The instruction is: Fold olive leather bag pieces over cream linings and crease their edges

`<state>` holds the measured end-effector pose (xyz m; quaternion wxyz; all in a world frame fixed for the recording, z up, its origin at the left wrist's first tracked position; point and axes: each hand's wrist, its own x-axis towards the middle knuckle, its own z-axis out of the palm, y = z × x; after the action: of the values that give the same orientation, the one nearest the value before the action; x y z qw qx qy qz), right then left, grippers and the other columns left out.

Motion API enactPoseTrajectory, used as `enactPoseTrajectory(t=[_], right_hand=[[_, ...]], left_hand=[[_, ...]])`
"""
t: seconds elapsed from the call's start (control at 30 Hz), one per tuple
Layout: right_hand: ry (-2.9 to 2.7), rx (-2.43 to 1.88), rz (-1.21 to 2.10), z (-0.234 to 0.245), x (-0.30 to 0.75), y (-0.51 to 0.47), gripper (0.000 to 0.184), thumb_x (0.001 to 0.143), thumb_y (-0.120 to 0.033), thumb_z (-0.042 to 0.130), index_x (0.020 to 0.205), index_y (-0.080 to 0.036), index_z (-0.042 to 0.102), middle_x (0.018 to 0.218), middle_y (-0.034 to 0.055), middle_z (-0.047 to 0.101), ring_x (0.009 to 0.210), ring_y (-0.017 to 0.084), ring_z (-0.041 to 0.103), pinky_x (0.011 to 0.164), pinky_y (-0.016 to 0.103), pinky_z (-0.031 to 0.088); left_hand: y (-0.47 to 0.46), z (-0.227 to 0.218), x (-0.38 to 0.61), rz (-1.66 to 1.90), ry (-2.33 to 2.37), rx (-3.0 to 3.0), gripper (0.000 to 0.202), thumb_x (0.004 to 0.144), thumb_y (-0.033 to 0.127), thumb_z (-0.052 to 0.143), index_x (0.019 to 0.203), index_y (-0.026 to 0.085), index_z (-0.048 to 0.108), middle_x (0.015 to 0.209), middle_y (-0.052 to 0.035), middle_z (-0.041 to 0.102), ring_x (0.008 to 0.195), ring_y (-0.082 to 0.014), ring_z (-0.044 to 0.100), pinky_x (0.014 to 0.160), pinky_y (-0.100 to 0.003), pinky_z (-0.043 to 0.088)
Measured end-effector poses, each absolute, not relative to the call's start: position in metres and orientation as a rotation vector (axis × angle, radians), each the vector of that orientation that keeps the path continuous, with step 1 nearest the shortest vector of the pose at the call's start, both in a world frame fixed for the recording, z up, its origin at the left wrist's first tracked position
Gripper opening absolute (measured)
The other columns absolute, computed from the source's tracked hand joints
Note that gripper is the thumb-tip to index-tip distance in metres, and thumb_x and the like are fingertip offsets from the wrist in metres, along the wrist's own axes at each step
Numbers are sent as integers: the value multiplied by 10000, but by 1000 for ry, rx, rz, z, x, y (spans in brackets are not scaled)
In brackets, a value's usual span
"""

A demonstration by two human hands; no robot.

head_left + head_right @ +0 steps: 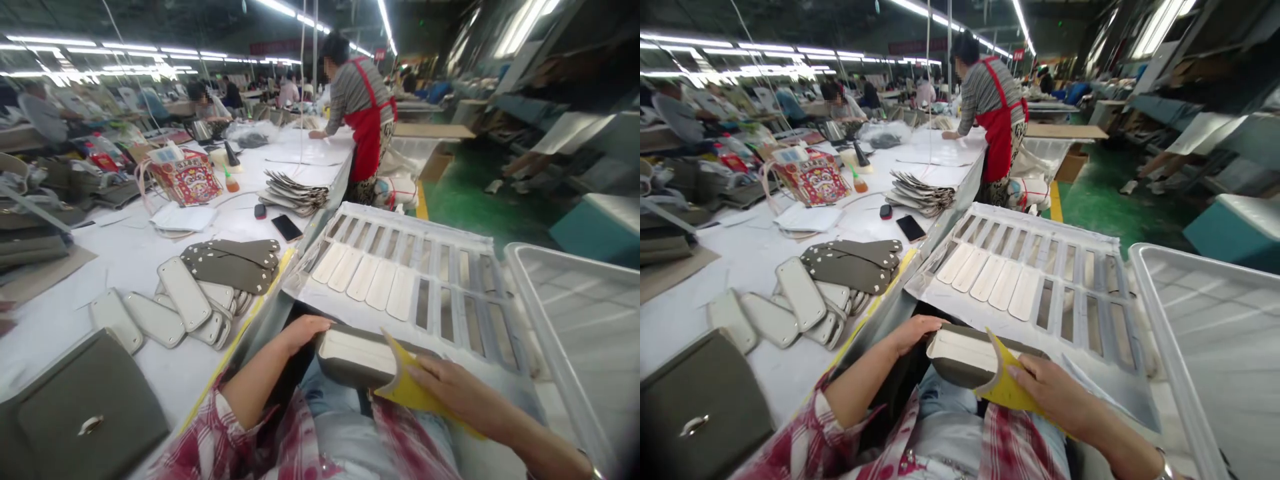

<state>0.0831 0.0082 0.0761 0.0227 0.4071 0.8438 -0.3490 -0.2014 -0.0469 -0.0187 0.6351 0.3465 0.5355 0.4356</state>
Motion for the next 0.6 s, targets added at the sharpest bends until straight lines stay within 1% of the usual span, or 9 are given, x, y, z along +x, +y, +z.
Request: enactPoseTrajectory(t=[0.1, 0.17, 0.27, 0.37, 0.5, 0.6], right_hand=[[2226, 1312, -1625, 69, 79, -5, 381, 876, -517, 314, 859, -201, 525, 787, 51, 619, 625, 175, 604, 527, 290, 471], [2039, 1316, -1837, 65, 74, -10, 358, 876, -517, 322, 926, -206, 491, 793, 39, 612, 567, 164, 607, 475, 274, 465], [2155, 1277, -1818, 58, 70, -11, 319, 879, -484, 349, 895, -198, 490, 804, 43, 609, 594, 155, 607, 483, 258, 468], [2287, 1238, -1749, 51, 70, -8, 317, 879, -473, 358, 844, -193, 502, 817, 51, 602, 651, 158, 601, 505, 253, 478], [2140, 1241, -1856, 44, 73, -3, 316, 877, -485, 365, 806, -196, 469, 737, 16, 572, 547, 138, 590, 458, 240, 466], [2065, 1230, -1936, 39, 75, -1, 319, 869, -499, 375, 799, -196, 449, 735, 17, 572, 533, 141, 596, 431, 232, 463]], left_hand=[[-49, -15, -201, 969, 1255, 756, 346, 706, 291, 592, 1007, 143, 676, 934, -80, 686, 800, -178, 601, 656, -266, 443], [-49, -12, -200, 959, 1275, 729, 356, 688, 295, 607, 1001, 141, 677, 908, -79, 686, 758, -165, 596, 607, -243, 436], [-48, -8, -199, 927, 1295, 691, 387, 652, 305, 632, 997, 135, 676, 851, -75, 684, 686, -152, 586, 548, -230, 432], [-44, -6, -199, 866, 1312, 666, 380, 616, 268, 627, 968, 137, 685, 782, -60, 676, 622, -141, 571, 501, -220, 418], [-34, -2, -199, 774, 1373, 653, 365, 577, 175, 583, 921, 138, 698, 676, -29, 655, 558, -128, 545, 477, -216, 409], [-27, 2, -199, 711, 1424, 650, 364, 551, 134, 562, 885, 135, 707, 587, -6, 621, 514, -120, 518, 457, -212, 396]])
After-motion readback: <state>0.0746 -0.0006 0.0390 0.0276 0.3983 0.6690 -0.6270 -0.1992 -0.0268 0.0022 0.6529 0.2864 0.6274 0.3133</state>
